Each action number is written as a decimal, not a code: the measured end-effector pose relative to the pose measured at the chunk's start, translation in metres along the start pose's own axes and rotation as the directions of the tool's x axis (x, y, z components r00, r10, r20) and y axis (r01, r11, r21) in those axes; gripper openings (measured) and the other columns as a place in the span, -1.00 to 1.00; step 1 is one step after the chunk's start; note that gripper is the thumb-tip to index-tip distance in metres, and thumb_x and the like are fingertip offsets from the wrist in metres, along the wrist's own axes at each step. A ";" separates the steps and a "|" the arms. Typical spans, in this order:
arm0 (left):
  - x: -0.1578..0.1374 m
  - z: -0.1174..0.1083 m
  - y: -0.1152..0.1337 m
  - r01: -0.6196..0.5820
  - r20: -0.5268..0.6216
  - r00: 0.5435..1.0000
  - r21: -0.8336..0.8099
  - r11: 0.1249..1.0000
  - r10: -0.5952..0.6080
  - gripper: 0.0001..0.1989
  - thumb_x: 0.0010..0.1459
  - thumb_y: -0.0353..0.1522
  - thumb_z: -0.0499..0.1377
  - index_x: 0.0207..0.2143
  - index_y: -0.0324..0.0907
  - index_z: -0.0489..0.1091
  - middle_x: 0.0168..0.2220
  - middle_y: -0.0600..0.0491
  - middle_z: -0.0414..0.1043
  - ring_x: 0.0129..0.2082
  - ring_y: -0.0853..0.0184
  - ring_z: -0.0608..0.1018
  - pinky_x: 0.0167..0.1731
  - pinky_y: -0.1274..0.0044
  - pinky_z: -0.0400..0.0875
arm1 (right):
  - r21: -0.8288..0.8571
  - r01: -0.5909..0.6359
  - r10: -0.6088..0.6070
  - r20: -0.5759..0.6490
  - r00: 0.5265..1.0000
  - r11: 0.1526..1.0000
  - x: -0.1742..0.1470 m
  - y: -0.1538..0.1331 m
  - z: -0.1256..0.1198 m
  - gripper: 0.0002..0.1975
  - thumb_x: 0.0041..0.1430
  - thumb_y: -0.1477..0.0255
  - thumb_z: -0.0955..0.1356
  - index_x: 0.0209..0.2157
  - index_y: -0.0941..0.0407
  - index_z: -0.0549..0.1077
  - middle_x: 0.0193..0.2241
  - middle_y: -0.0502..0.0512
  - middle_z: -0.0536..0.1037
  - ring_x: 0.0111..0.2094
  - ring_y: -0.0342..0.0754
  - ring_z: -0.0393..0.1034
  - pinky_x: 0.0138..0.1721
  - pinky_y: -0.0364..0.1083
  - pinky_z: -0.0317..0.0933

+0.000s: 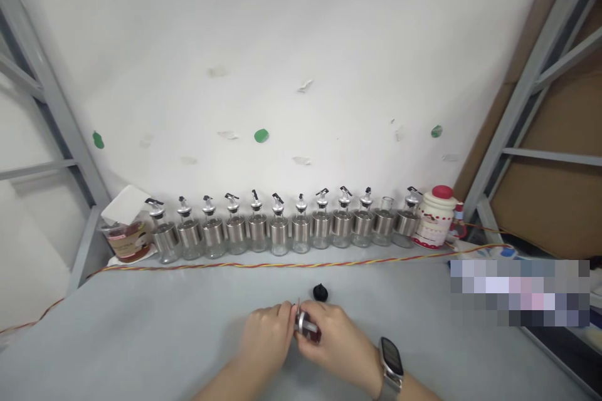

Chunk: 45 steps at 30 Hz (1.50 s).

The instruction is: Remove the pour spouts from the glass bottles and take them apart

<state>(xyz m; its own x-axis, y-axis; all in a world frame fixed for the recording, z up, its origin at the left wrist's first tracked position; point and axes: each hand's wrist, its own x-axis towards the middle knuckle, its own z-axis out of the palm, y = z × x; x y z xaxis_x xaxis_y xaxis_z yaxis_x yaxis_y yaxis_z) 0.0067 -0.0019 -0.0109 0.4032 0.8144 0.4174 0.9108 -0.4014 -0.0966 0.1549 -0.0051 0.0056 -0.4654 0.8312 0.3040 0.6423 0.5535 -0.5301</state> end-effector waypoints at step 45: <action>0.003 0.006 -0.002 -0.113 -0.126 0.991 -0.518 0.848 0.055 -0.71 0.19 -0.44 -0.14 -0.51 -0.18 0.28 -0.56 0.12 0.33 -0.54 0.48 0.39 -0.50 0.65 0.31 | -0.314 -0.039 0.033 -0.023 0.999 0.948 0.002 -0.005 -0.007 -0.90 -0.07 0.46 0.24 -0.47 0.11 0.37 -0.51 0.05 0.52 -0.45 -0.03 0.40 -0.47 -0.17 0.02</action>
<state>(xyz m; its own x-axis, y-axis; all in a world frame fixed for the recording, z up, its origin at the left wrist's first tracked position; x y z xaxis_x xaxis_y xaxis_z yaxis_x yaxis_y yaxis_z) 0.0064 0.0043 -0.0152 0.4380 0.7318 0.5221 0.6811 -0.6492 0.3386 0.1550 -0.0059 0.0140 -0.4299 0.8500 0.3044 0.8187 0.5092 -0.2656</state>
